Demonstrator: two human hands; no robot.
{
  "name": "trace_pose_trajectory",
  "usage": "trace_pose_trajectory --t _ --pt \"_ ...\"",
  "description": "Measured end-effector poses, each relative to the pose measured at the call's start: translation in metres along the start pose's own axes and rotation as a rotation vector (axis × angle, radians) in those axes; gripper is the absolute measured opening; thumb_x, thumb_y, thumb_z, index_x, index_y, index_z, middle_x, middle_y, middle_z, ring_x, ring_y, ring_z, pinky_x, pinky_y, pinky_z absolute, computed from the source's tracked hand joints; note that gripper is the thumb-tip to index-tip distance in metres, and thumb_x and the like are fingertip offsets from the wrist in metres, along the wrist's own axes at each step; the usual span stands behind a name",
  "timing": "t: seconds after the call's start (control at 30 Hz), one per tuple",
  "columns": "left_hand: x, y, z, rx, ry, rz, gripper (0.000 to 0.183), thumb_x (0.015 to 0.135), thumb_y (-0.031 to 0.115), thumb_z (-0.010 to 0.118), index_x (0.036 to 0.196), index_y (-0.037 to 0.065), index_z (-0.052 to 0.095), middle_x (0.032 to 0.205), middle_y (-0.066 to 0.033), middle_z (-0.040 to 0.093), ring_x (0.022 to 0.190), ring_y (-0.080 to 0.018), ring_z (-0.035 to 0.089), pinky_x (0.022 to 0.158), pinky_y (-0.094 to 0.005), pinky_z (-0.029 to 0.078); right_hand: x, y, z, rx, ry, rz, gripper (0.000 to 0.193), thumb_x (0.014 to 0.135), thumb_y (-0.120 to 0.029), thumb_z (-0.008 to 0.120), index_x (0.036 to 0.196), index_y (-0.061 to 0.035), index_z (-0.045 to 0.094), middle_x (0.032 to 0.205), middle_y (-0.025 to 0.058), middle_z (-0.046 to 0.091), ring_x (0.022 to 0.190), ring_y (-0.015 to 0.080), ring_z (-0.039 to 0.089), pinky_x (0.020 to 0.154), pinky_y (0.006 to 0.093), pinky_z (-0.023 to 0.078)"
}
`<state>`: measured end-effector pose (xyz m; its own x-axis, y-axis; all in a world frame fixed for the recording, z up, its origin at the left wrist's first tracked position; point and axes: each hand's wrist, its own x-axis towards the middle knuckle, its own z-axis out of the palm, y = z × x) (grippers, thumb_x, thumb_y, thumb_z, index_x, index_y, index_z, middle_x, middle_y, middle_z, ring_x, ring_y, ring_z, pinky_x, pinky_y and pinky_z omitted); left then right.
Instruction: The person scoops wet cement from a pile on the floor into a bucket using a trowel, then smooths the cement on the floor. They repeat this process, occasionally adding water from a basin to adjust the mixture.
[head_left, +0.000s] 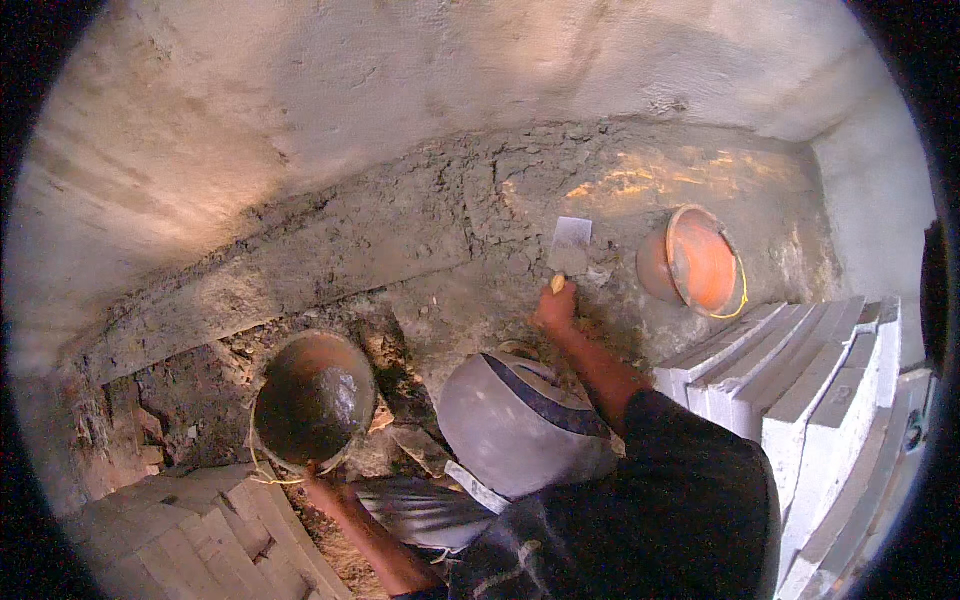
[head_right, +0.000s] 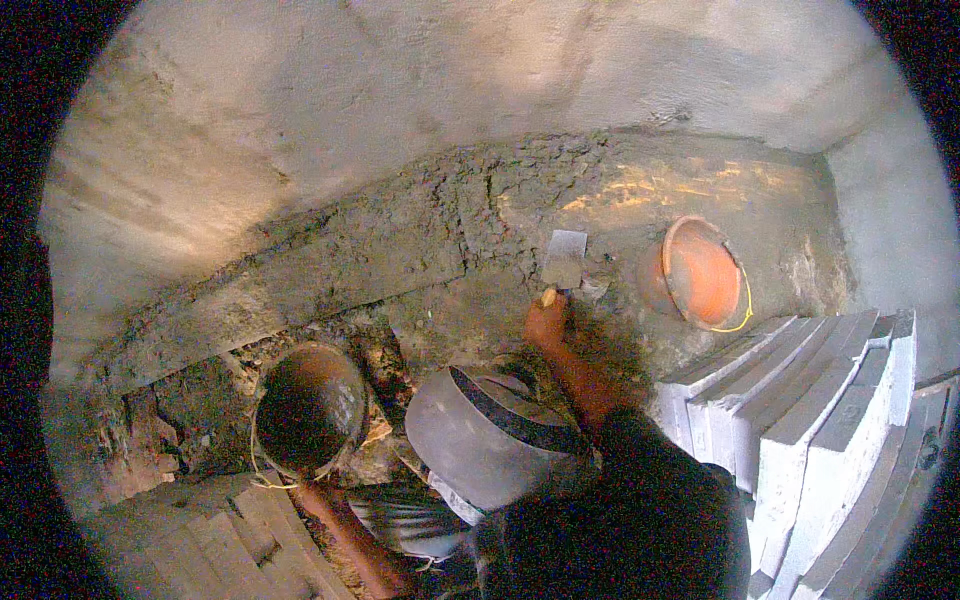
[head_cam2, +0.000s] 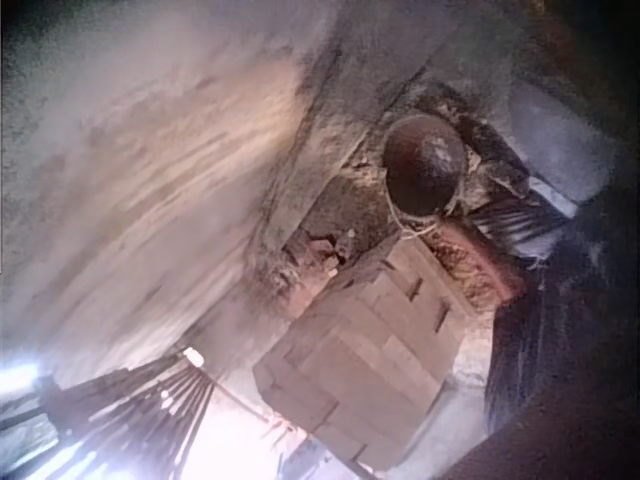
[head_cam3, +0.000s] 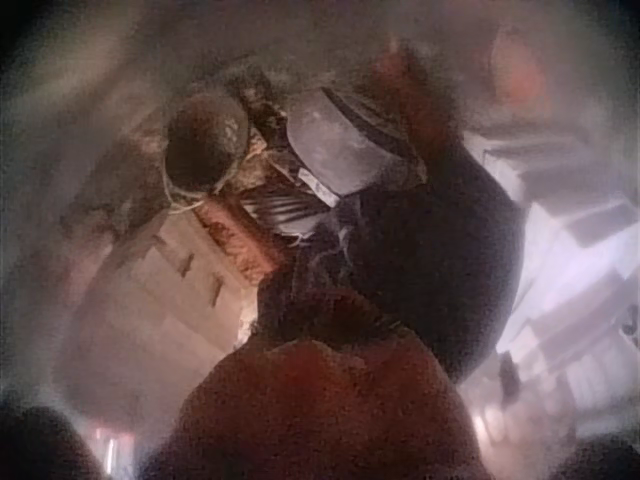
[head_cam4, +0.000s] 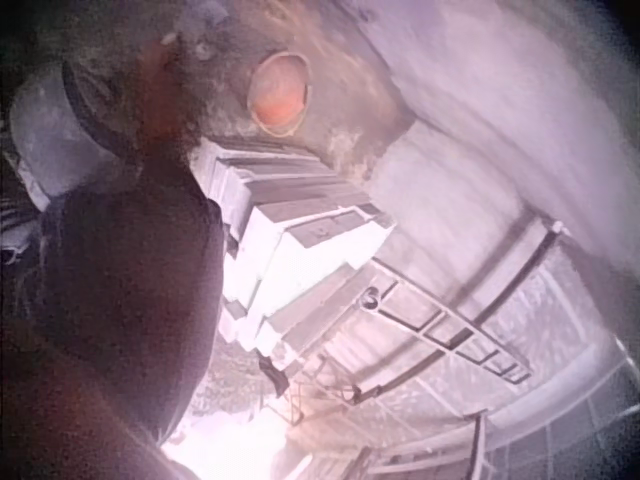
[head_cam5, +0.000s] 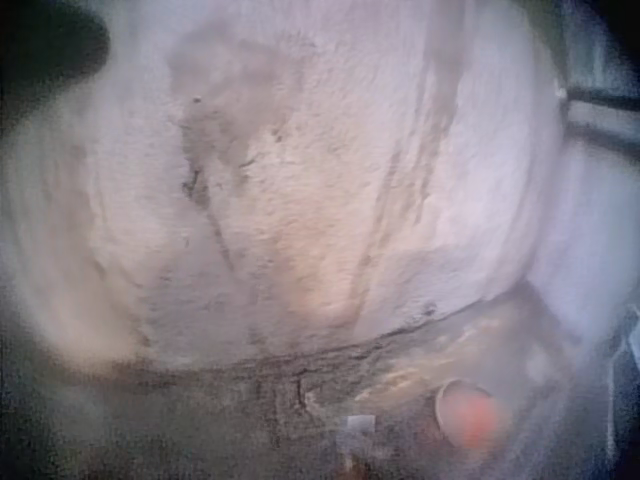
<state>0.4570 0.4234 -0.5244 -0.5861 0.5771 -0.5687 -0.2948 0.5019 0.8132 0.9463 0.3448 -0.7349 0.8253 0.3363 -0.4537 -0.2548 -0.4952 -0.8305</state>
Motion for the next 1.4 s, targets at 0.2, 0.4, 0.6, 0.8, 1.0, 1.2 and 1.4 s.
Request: trace_pose_trajectory --t 0.2,0.4,0.6,0.8,1.0,1.2,1.4 --pt "0.023 -0.023 -0.034 0.379 -0.082 0.376 0.026 0.075 0.017 0.057 0.085 -0.007 0.053 0.086 -0.0150 0.054 0.071 -0.0258 0.052 0.059 -0.0385 0.047 -0.034 -0.062 0.090 -0.018 -0.100 0.064 0.041 0.078 -0.013 0.055 0.110 -0.0086 0.031 0.080 0.0137 0.051 0.051 0.0238 0.053 0.039 0.0377 0.046" --pt "0.019 -0.026 -0.015 0.251 -0.142 0.234 0.031 0.075 0.018 0.060 0.088 -0.009 0.050 0.087 -0.0166 0.052 0.072 -0.0268 0.053 0.061 -0.0387 0.050 -0.029 -0.101 0.073 0.209 -0.216 0.063 0.025 0.085 -0.038 0.047 0.091 -0.0136 0.042 0.063 0.0052 0.044 0.042 0.0201 0.042 0.037 0.0387 0.036" --pt "0.019 -0.023 0.004 0.223 -0.241 0.270 0.038 0.076 0.020 0.065 0.097 -0.007 0.048 0.096 -0.0184 0.049 0.081 -0.0267 0.052 0.062 -0.0380 0.051 -0.039 -0.098 0.039 0.197 -0.593 -0.016 0.038 0.080 -0.018 0.055 0.113 -0.0084 0.038 0.069 0.0040 0.048 0.046 0.0151 0.050 0.038 0.0321 0.042" --pt "0.058 -0.039 -0.010 0.614 -0.311 0.619 0.052 0.068 0.012 0.073 0.115 0.009 0.050 0.099 -0.0203 0.051 0.083 -0.0266 0.053 0.066 -0.0391 0.051 -0.147 -0.130 0.071 -0.461 -0.790 -0.718 0.057 0.079 -0.022 0.056 0.128 -0.0056 0.032 0.101 0.0225 0.057 0.086 0.0353 0.058 0.075 0.0422 0.047" --pt "0.087 -0.047 -0.034 0.989 -0.228 0.798 0.054 0.063 0.006 0.075 0.113 0.009 0.054 0.096 -0.0205 0.053 0.080 -0.0305 0.054 0.065 -0.0384 0.049 -0.132 -0.107 -0.005 -0.465 -0.187 -0.207 0.054 0.073 -0.027 0.060 0.121 -0.0091 0.043 0.090 0.0215 0.060 0.077 0.0348 0.061 0.067 0.0449 0.048" --pt "0.044 -0.032 -0.019 0.899 -0.240 0.826 0.053 0.062 0.004 0.075 0.111 0.005 0.054 0.094 -0.0178 0.054 0.079 -0.0298 0.054 0.067 -0.0373 0.048 -0.098 -0.037 -0.101 -0.720 0.286 -0.677 0.056 0.074 -0.016 0.055 0.127 -0.0110 0.036 0.094 0.0215 0.059 0.082 0.0398 0.058 0.071 0.0471 0.046" --pt "0.096 -0.053 -0.045 0.744 -0.404 0.690 0.042 0.073 0.014 0.068 0.108 -0.002 0.050 0.095 -0.0133 0.053 0.084 -0.0253 0.052 0.072 -0.0385 0.048 -0.107 -0.038 -0.100 -0.774 0.016 -0.222 0.060 0.076 -0.014 0.054 0.131 -0.0057 0.030 0.114 0.0278 0.048 0.101 0.0415 0.050 0.084 0.0456 0.041"
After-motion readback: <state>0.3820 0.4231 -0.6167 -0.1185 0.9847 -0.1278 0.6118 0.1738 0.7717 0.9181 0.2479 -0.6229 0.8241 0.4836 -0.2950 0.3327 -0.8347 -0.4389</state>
